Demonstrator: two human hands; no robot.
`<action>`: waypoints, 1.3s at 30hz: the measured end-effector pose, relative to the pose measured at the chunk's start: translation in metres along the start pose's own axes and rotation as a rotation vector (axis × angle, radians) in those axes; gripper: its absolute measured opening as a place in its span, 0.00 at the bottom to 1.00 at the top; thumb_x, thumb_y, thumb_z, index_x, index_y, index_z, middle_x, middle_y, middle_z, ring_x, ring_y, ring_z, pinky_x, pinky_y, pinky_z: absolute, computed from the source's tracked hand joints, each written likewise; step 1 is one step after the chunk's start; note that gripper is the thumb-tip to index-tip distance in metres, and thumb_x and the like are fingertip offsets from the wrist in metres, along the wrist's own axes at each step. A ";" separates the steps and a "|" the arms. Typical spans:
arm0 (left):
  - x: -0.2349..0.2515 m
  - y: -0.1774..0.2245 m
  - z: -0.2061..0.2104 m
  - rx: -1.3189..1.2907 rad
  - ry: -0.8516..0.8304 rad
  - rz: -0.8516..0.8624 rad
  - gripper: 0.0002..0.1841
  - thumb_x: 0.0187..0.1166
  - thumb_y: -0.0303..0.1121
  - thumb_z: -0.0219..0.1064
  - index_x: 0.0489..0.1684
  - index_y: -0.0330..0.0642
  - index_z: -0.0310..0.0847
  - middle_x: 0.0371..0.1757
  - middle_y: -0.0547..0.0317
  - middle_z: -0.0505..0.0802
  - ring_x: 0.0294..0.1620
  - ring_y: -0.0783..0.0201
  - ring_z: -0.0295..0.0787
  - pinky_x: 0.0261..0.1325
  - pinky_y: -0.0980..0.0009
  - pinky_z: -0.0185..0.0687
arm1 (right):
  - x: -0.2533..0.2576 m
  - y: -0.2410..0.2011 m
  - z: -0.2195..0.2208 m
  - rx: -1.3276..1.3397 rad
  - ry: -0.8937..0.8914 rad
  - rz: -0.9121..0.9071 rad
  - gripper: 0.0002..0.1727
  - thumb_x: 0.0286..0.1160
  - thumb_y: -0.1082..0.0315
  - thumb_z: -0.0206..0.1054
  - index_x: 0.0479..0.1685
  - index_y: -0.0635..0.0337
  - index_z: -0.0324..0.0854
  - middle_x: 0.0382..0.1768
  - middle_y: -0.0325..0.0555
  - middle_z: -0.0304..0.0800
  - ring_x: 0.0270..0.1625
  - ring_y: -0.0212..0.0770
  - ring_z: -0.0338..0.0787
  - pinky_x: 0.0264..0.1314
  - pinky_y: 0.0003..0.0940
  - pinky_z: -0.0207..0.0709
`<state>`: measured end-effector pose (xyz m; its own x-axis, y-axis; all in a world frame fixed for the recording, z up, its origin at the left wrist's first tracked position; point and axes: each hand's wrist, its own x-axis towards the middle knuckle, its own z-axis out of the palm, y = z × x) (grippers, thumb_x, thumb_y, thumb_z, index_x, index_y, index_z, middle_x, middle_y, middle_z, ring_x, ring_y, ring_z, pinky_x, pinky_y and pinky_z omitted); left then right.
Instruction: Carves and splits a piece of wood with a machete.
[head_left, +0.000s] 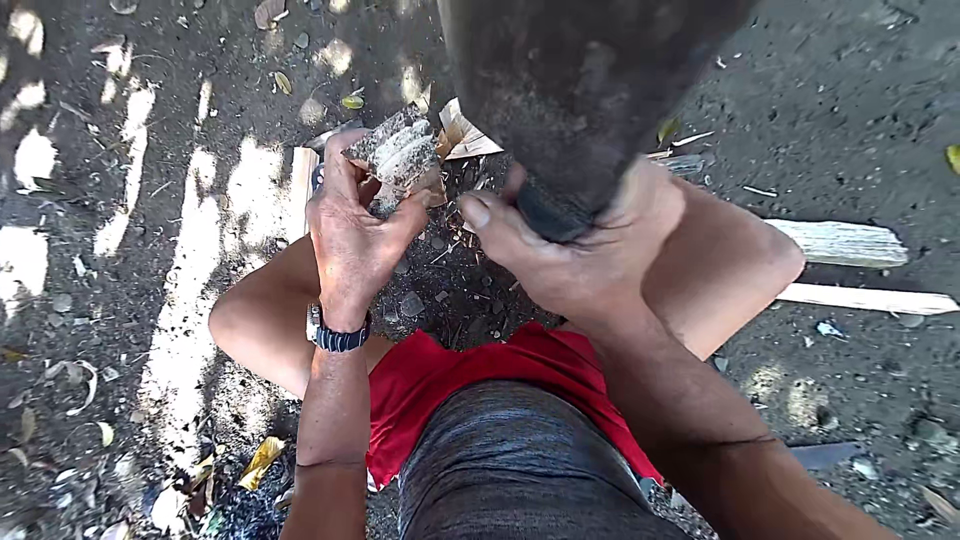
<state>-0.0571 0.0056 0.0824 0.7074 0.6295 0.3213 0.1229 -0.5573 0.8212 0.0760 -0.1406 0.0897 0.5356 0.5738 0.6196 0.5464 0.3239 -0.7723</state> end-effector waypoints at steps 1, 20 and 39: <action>-0.003 0.003 -0.002 0.025 -0.021 -0.025 0.36 0.64 0.26 0.79 0.76 0.37 0.67 0.60 0.58 0.90 0.57 0.71 0.92 0.59 0.75 0.91 | -0.005 0.016 0.004 -0.053 -0.025 0.056 0.16 0.67 0.67 0.80 0.46 0.68 0.82 0.32 0.44 0.89 0.33 0.29 0.88 0.36 0.27 0.86; -0.005 -0.011 -0.011 -0.096 0.023 -0.011 0.39 0.61 0.18 0.76 0.78 0.36 0.63 0.63 0.56 0.88 0.59 0.66 0.91 0.57 0.71 0.93 | 0.000 0.054 0.013 0.014 0.010 0.136 0.16 0.68 0.67 0.80 0.45 0.68 0.82 0.31 0.42 0.89 0.30 0.29 0.88 0.34 0.29 0.87; 0.010 -0.015 -0.014 -0.003 0.054 -0.024 0.36 0.63 0.22 0.76 0.75 0.35 0.65 0.60 0.59 0.89 0.60 0.69 0.90 0.59 0.73 0.92 | -0.013 0.120 0.027 -0.005 -0.044 0.376 0.15 0.71 0.61 0.79 0.43 0.61 0.82 0.26 0.39 0.86 0.23 0.33 0.85 0.25 0.34 0.84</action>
<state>-0.0612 0.0277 0.0802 0.6656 0.6710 0.3267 0.1370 -0.5402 0.8303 0.1168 -0.0889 -0.0147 0.6714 0.6834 0.2866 0.3201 0.0814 -0.9439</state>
